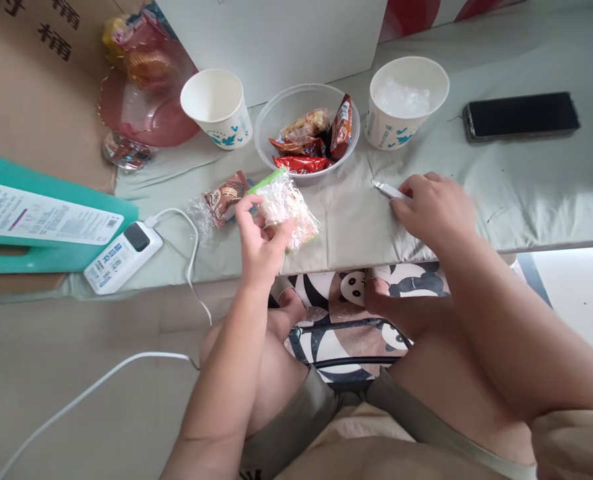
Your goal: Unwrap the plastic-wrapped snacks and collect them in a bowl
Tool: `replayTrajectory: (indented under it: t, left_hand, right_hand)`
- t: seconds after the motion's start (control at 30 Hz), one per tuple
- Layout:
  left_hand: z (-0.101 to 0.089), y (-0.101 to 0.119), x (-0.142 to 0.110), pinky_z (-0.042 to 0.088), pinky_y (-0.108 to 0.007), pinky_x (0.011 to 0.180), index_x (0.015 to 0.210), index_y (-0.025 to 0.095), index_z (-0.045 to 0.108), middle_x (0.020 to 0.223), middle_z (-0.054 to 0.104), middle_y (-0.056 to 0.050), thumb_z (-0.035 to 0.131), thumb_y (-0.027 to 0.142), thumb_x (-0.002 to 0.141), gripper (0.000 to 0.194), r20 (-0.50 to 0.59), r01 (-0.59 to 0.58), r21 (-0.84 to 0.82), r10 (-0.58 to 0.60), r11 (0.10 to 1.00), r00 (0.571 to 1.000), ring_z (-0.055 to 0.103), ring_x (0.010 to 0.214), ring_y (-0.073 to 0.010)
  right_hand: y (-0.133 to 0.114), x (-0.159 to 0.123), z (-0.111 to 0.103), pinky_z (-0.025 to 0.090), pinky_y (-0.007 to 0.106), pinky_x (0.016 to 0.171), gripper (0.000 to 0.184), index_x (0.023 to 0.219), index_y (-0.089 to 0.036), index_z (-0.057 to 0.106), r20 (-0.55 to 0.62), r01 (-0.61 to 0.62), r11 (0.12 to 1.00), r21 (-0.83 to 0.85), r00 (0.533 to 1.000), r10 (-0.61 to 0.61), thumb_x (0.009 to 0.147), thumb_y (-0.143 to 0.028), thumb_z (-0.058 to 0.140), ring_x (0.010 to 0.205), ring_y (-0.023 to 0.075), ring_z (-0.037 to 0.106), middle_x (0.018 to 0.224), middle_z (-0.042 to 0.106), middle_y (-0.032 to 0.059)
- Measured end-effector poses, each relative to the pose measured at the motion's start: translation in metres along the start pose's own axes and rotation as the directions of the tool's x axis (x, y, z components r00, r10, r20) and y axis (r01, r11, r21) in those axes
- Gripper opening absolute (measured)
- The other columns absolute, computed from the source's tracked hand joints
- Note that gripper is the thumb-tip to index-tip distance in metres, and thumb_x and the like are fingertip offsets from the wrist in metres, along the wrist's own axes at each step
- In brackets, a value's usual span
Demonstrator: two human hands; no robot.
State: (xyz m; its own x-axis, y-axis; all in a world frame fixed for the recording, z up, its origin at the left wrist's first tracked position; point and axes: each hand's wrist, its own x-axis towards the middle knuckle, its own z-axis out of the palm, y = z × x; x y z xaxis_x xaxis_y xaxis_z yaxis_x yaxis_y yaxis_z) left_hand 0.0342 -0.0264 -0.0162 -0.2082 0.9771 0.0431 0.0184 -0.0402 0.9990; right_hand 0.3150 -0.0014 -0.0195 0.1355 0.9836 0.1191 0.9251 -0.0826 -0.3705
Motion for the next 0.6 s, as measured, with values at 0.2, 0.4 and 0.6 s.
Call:
replayTrajectory:
  t: [0.2,0.4,0.6]
  left_hand:
    - [0.006,0.003,-0.002,0.049,-0.031,0.071,0.107,0.031,0.054,0.09,0.06,-0.001,0.075,0.045,0.08,0.037,0.051,0.054,-0.039,-0.052,0.998,0.997,0.057,0.073,-0.0165]
    - [0.008,0.003,-0.006,0.044,-0.026,0.064,0.107,0.027,0.061,0.094,0.062,-0.002,0.08,0.042,0.082,0.036,0.172,-0.083,0.126,0.06,0.989,0.983,0.054,0.068,-0.0127]
    - [0.002,-0.005,-0.012,0.052,-0.029,0.067,0.117,0.027,0.057,0.092,0.062,0.0,0.082,0.042,0.08,0.047,0.357,-0.133,0.132,0.077,0.982,0.931,0.063,0.072,-0.0147]
  right_hand:
    - [-0.041,-0.02,-0.011,0.051,0.032,0.065,0.028,0.1,-0.022,0.059,0.239,0.022,0.766,0.643,0.944,-0.227,0.096,-0.05,0.059,0.074,0.0209,0.068,0.083,0.074,0.0068]
    - [-0.078,-0.045,-0.003,0.047,0.023,0.051,0.037,0.098,-0.021,0.054,0.462,-0.377,0.267,0.887,0.748,-0.476,0.093,-0.056,0.066,0.056,0.0108,0.06,0.069,0.067,-0.0017]
    - [-0.087,-0.048,0.008,0.058,0.026,0.065,0.038,0.093,-0.022,0.051,0.546,-0.524,0.158,0.837,0.773,-0.323,0.088,-0.051,0.074,0.066,0.0115,0.067,0.075,0.07,-0.0005]
